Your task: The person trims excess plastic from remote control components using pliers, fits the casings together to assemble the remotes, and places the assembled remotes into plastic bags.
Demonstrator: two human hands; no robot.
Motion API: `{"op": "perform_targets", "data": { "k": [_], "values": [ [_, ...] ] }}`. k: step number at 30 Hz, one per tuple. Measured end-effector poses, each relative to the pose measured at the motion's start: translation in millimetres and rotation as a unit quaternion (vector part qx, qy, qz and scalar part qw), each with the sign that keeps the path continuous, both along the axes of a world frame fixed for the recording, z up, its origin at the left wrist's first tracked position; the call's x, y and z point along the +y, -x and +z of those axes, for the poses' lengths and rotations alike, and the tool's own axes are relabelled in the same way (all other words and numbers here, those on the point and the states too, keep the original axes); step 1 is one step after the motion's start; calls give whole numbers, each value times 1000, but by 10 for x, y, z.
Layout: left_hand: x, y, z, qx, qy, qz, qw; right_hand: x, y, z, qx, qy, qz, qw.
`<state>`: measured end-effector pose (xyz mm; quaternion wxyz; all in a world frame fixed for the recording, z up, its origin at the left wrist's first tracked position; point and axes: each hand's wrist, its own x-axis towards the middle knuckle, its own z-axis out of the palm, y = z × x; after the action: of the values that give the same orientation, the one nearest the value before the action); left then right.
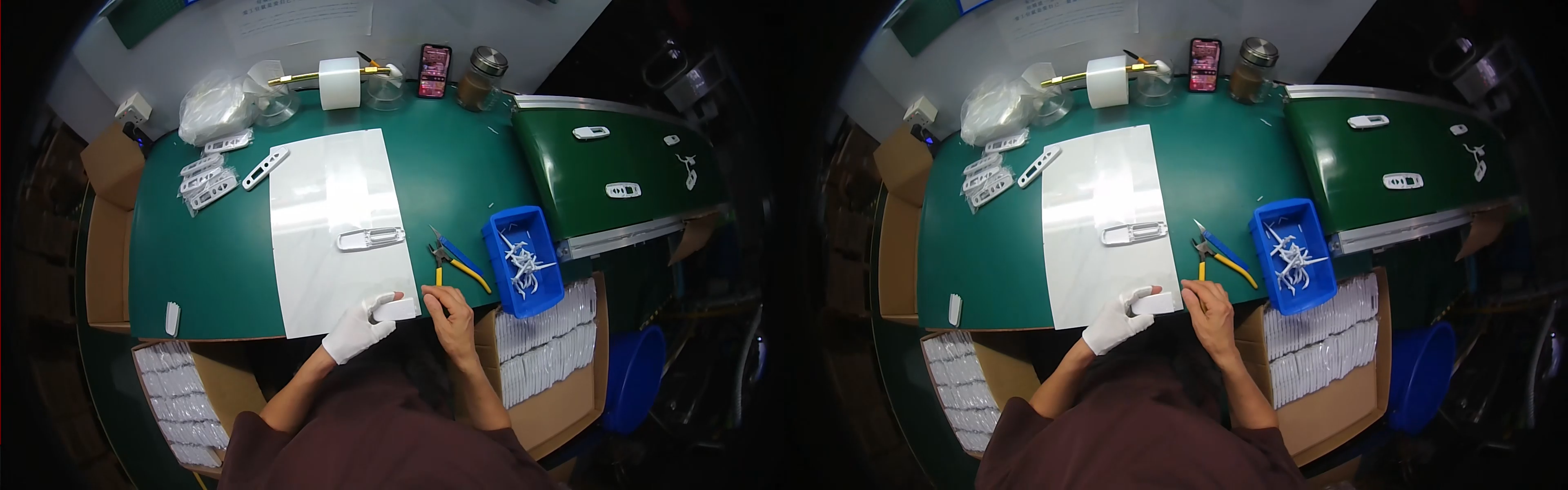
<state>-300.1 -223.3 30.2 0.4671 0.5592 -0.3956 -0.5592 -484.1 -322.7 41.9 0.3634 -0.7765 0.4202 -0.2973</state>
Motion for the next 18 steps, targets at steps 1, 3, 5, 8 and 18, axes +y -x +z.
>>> {"op": "perform_targets", "data": {
  "k": [1, 3, 5, 8, 18],
  "values": [
    [5, -9, 5, -4, 4, -12, 1000, 11, -5, -4, 14, 2, 8, 1000],
    [13, -18, 9, -1, -8, -27, 1000, 21, -12, 12, 11, -16, 9, 1000],
    [22, -14, -16, 3, -19, -43, 999, 37, -6, -4, 8, -33, 9, 999],
    [24, -1, -72, -32, 16, -48, 998, 44, 14, -80, -63, -143, 24, 987],
    [31, -22, -73, -69, 22, -46, 996, -25, 150, -233, -145, -396, 82, 903]
  ]
}}
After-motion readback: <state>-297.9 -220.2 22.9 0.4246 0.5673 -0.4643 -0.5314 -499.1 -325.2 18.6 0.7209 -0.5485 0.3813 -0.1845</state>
